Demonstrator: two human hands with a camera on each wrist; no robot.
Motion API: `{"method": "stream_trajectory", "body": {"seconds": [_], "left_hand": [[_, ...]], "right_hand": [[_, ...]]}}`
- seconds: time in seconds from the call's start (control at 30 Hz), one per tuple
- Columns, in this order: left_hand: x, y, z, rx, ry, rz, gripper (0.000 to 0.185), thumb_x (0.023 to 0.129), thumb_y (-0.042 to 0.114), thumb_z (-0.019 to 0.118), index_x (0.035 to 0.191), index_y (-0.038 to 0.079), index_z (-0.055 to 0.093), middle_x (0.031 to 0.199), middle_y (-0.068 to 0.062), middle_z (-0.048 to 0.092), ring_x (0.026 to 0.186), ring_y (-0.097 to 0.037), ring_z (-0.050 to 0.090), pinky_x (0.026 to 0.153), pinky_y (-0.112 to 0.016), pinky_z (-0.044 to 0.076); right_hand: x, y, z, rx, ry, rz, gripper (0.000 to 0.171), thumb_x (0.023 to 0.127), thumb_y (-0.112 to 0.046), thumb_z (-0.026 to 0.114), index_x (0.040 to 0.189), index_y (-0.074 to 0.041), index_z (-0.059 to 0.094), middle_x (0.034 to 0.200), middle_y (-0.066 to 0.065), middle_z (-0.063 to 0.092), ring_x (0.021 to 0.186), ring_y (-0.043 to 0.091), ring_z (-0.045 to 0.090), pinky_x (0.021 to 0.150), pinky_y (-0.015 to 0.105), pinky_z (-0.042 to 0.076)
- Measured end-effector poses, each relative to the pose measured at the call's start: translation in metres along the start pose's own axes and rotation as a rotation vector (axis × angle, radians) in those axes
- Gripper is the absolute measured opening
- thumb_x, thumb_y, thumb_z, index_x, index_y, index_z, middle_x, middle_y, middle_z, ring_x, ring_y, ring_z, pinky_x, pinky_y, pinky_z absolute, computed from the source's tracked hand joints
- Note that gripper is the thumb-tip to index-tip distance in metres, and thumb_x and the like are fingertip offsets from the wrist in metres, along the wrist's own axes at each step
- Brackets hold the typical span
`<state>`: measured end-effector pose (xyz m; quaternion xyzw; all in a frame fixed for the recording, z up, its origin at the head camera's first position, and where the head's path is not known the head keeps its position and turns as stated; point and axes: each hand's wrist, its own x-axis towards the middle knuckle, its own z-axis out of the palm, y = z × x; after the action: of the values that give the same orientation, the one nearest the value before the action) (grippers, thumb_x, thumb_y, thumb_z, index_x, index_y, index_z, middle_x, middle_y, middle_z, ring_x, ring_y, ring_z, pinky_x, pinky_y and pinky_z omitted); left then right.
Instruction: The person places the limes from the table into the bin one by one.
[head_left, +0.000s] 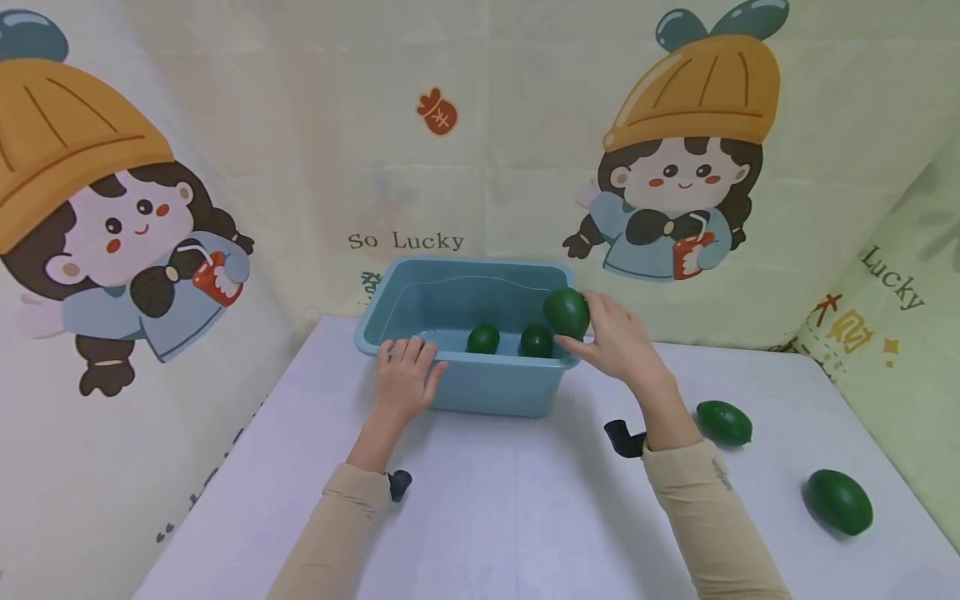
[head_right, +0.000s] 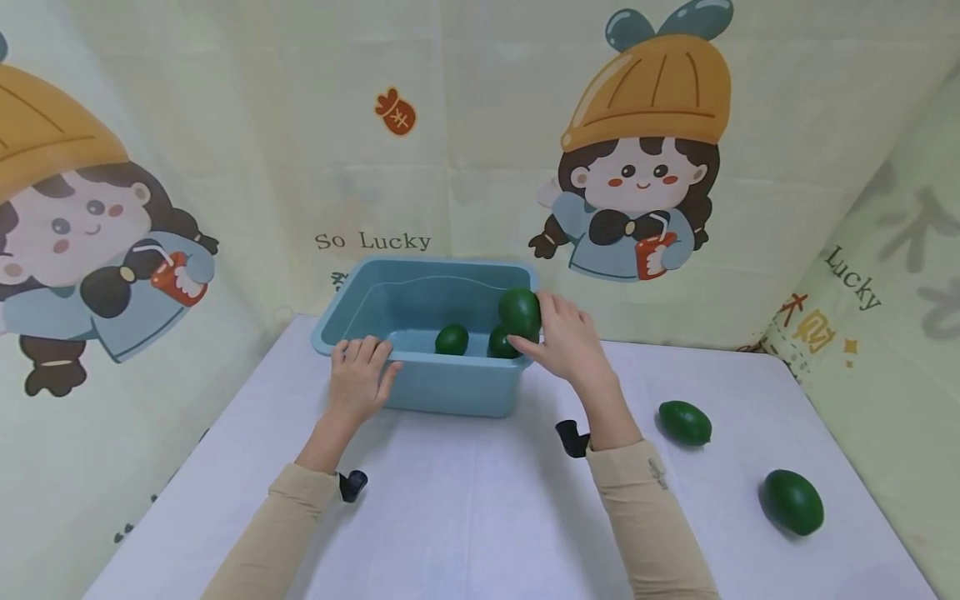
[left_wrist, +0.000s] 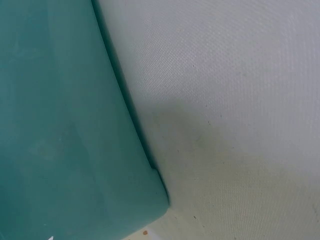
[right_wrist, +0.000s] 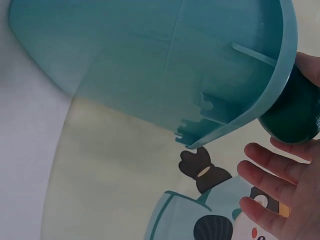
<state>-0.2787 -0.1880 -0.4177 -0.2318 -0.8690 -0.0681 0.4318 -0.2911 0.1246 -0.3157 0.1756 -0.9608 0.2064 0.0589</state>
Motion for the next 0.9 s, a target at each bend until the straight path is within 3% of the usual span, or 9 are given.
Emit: {"method": "stream_trajectory", "body": {"seconds": [0.6,0.9], "left_hand": [[0.002,0.000,-0.002,-0.003,-0.028,-0.010,0.046,0.099,0.042,0.021,0.097,0.007,0.051,0.089,-0.010,0.046,0.083,-0.028,0.042,0.084,-0.048,0.029],[0.000,0.000,-0.001,0.013,-0.027,-0.010,0.047,0.099,0.043,0.021,0.097,0.007,0.051,0.089,-0.010,0.046,0.084,-0.027,0.043,0.084,-0.048,0.030]], "right_hand": [[0.018,-0.019,0.004,-0.041,-0.046,-0.051,0.080,0.083,-0.047,0.060,0.138,0.001,0.027,0.138,0.021,0.035,0.124,0.036,0.033,0.101,0.056,0.024],[0.026,-0.025,0.011,-0.064,-0.062,-0.079,0.078,0.083,-0.049,0.059,0.136,0.001,0.029,0.133,0.020,0.039,0.120,0.034,0.038,0.099,0.054,0.028]]}}
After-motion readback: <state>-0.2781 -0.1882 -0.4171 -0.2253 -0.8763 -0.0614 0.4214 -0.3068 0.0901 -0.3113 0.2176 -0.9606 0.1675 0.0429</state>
